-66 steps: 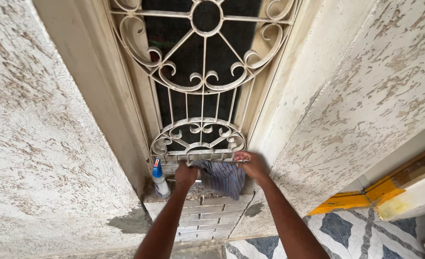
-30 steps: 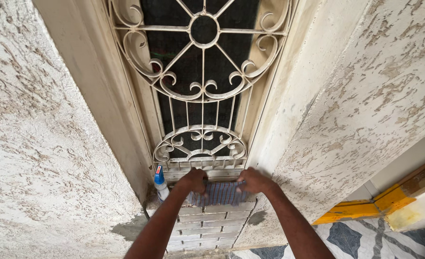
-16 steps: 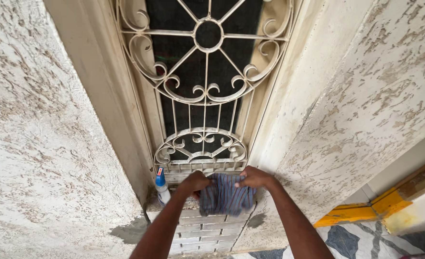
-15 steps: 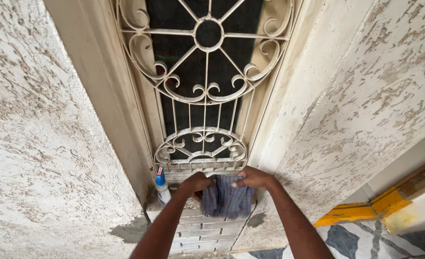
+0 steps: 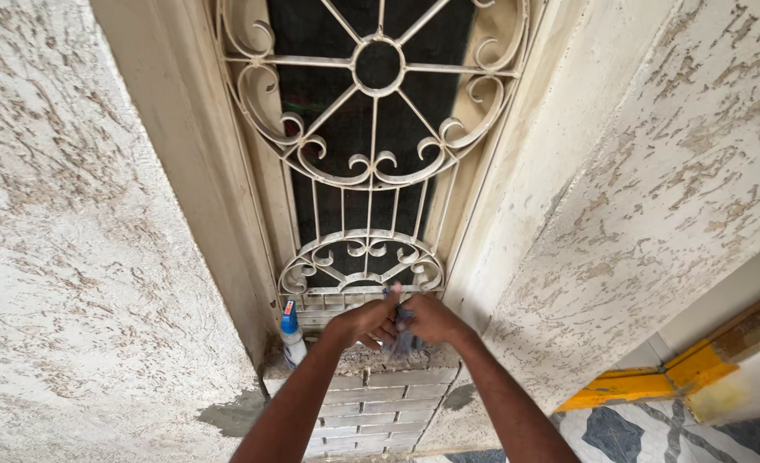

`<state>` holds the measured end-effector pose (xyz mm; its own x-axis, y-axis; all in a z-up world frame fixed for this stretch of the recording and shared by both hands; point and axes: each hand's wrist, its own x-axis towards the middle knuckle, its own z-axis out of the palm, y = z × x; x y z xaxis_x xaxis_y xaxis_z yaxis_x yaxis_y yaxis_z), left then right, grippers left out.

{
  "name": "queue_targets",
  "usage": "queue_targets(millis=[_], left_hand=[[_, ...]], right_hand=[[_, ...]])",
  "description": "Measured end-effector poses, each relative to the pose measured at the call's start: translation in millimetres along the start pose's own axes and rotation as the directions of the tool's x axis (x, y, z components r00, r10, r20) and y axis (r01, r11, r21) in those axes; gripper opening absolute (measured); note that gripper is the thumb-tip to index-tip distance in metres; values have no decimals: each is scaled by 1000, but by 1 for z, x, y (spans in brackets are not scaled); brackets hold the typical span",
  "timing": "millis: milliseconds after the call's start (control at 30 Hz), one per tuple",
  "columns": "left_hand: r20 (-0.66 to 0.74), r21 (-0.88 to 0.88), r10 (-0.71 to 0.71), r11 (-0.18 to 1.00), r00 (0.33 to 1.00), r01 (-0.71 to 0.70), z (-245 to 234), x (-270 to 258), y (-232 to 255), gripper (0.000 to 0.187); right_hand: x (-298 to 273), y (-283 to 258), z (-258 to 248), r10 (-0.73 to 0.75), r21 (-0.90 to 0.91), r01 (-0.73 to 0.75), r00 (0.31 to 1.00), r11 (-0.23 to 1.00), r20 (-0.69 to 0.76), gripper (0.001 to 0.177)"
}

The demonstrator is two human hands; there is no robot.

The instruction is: The person cleans a decorative metal window grille using a blue cloth. They wipe the intricate patterns of the grille and the surrounding wall area. A spray bottle is visible on the ledge below the window, and the person uses the cloth to remove dust and dirt from the metal bars.

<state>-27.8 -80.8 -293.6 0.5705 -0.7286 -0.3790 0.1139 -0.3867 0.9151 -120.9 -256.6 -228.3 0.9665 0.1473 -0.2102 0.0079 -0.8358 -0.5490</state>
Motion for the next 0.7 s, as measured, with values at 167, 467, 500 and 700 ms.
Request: queue_targets(millis=[167,467,500,700], left_hand=[[-480,533,349,845,805,-48,-5,-14,4,66],[-179,362,365,888,914,-283,-1,-56,38,54],[-190,352,401,880,896,-319,3,-59,45,51],[-352,505,648,739,676,-446,17,-72,69,51]], right_hand=[[5,30,-15,-135,500,69,986,863,97,29],[-11,35,-20,15,720,-113,990,685,140,66],[-11,28,-18,35,710,-130,989,693,147,67],[-16,8,-11,-144,640,21,980,768,140,72]])
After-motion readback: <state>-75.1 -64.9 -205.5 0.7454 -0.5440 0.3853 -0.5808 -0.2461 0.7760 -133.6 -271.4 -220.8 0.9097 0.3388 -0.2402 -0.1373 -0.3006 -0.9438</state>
